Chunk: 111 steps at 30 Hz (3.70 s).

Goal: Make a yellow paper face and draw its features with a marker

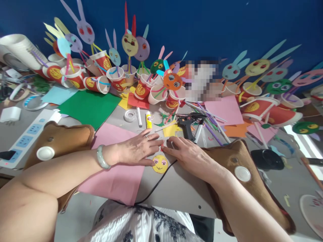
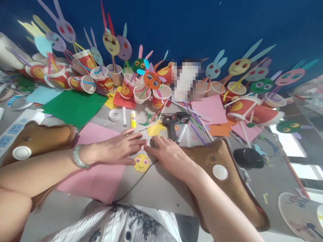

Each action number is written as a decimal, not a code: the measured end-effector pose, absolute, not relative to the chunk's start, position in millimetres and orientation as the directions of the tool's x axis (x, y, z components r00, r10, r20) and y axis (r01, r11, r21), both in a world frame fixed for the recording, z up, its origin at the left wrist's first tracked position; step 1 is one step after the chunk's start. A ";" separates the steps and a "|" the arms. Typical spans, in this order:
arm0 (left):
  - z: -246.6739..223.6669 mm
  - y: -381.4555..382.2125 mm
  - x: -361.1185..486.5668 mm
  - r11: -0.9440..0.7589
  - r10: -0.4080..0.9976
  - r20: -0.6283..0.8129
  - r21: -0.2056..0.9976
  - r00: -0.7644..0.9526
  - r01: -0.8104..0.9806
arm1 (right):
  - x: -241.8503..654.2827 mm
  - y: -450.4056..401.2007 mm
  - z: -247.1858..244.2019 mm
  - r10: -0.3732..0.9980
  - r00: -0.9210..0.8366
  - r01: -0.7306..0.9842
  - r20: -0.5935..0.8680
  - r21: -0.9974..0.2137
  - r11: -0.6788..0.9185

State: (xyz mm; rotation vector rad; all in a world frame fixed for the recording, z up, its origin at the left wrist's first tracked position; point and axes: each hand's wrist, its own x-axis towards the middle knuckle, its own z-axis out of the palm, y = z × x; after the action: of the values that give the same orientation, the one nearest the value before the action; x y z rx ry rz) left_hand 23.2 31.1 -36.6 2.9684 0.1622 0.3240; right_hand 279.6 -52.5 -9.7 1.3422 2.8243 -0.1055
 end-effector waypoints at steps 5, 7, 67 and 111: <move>-32.3 31.9 23.0 -0.982 0.119 0.183 0.167 0.976 0.088 | 279.2 -51.8 -8.7 0.778 -0.626 0.779 -0.054 -0.071 0.623; -31.4 31.3 22.4 -0.983 0.116 0.168 0.158 0.979 0.090 | 278.8 -51.4 -8.6 0.780 -0.623 0.781 -0.057 -0.083 0.619; -37.9 34.6 19.6 -0.980 0.105 0.145 0.182 0.984 0.078 | 272.1 -56.2 -9.9 0.758 -0.650 0.759 -0.063 0.007 0.651; -51.2 46.0 18.1 -0.977 0.210 0.193 0.085 0.958 0.197 | 290.2 -39.0 -5.3 0.880 -0.354 0.926 0.318 -0.010 0.376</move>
State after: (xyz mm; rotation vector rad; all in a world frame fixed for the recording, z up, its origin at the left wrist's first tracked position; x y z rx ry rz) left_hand 18.1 46.0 -51.2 3.0449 0.3166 0.3111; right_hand 290.2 -39.0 -5.3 1.9021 2.8206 0.2961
